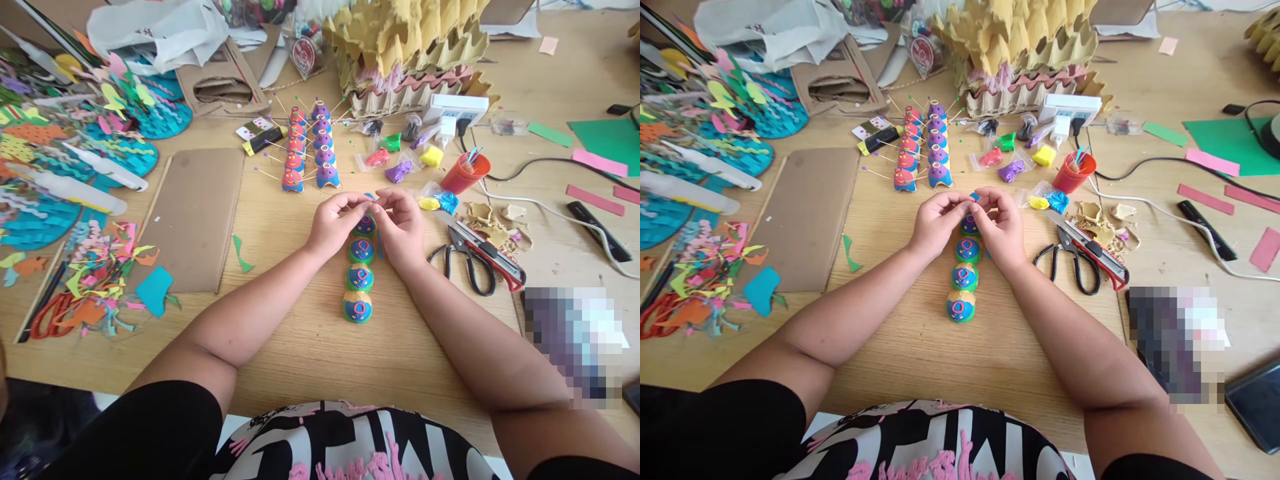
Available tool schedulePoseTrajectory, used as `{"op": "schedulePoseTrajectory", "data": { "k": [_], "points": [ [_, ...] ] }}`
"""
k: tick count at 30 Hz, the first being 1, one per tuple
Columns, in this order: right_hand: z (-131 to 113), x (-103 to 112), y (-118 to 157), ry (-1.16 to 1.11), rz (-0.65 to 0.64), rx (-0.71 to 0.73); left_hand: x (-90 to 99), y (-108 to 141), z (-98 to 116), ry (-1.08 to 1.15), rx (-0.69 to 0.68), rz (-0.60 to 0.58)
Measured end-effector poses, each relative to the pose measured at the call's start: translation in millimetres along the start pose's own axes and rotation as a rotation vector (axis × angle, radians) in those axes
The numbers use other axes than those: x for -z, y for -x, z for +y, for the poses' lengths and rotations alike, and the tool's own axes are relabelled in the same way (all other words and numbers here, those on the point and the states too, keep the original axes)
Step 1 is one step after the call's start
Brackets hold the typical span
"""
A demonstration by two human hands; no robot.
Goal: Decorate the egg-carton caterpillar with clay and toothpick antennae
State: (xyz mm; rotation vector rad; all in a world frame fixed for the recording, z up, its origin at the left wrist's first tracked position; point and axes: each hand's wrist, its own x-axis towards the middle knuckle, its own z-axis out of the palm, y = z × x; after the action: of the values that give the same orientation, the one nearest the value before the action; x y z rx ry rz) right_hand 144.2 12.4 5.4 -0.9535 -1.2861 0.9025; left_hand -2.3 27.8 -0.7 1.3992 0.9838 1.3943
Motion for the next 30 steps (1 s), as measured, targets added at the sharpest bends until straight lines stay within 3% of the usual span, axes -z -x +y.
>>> {"op": "schedulePoseTrajectory", "data": {
  "k": [22, 30],
  "points": [
    [4.3, -0.3, -3.3, -0.114, 0.074, -0.107, -2.4, -0.5, 0.6, 0.160, 0.056, -0.011],
    [0.5, -0.4, -4.1, -0.105, 0.075, -0.135, -2.3, -0.3, 0.8, 0.124, 0.050, 0.015]
  ]
}}
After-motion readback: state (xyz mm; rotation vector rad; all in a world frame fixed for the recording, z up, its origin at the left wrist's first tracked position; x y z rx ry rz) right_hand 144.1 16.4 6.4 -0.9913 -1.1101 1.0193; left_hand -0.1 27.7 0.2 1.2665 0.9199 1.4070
